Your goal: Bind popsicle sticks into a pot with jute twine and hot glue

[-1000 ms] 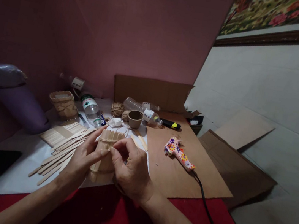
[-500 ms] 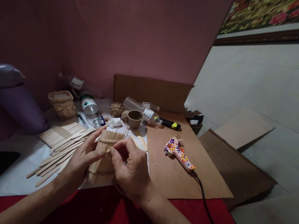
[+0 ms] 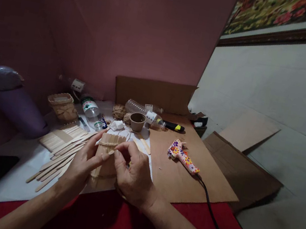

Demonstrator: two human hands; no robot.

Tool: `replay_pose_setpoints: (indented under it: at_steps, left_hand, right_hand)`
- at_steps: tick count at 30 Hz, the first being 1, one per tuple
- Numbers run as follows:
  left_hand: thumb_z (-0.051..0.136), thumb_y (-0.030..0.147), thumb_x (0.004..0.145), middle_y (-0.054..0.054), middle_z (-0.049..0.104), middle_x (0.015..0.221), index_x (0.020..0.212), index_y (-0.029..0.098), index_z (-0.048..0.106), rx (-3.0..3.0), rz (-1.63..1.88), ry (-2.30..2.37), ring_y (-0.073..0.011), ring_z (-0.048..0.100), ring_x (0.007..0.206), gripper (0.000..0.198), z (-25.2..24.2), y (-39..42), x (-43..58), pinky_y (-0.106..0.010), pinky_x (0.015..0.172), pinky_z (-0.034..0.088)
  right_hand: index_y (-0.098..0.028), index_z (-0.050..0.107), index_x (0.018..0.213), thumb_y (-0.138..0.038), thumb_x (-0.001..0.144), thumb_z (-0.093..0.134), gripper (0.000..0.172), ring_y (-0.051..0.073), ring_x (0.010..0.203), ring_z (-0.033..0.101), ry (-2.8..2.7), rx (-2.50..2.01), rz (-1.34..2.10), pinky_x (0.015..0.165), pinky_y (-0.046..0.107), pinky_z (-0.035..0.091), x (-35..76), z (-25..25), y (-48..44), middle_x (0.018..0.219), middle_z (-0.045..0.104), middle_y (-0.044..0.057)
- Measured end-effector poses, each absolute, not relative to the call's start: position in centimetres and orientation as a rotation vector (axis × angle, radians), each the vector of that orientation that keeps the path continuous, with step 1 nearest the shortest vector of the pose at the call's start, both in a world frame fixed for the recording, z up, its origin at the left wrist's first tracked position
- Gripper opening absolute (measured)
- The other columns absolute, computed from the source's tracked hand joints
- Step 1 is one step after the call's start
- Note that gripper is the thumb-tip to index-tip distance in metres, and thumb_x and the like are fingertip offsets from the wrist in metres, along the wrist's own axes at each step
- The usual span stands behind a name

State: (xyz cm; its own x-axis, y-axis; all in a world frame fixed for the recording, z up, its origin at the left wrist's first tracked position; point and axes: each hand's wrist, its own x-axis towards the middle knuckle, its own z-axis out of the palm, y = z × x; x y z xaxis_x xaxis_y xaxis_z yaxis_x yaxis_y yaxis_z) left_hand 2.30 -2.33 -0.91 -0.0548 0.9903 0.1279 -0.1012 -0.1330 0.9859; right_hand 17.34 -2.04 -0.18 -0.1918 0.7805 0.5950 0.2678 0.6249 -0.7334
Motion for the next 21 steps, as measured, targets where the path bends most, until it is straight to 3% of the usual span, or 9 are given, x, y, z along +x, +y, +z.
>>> replay_pose_setpoints:
  at_steps: [21]
  left_hand:
    - [0.076, 0.043, 0.067, -0.015, 0.062, 0.128, 0.144, 0.014, 0.037, 1.171, 1.408, 1.060, -0.0329, 0.058, 0.117, 0.091, -1.59, -2.10, 2.46, -0.039, 0.095, 0.049]
  right_hand:
    - [-0.018, 0.058, 0.081, -0.026, 0.086, 0.058, 0.009, 0.012, 0.062, 0.052, -1.688, -0.860, 0.752, 0.057, 0.025, 0.042, 17.19, -0.58, -1.59, 0.071, 0.057, -0.001]
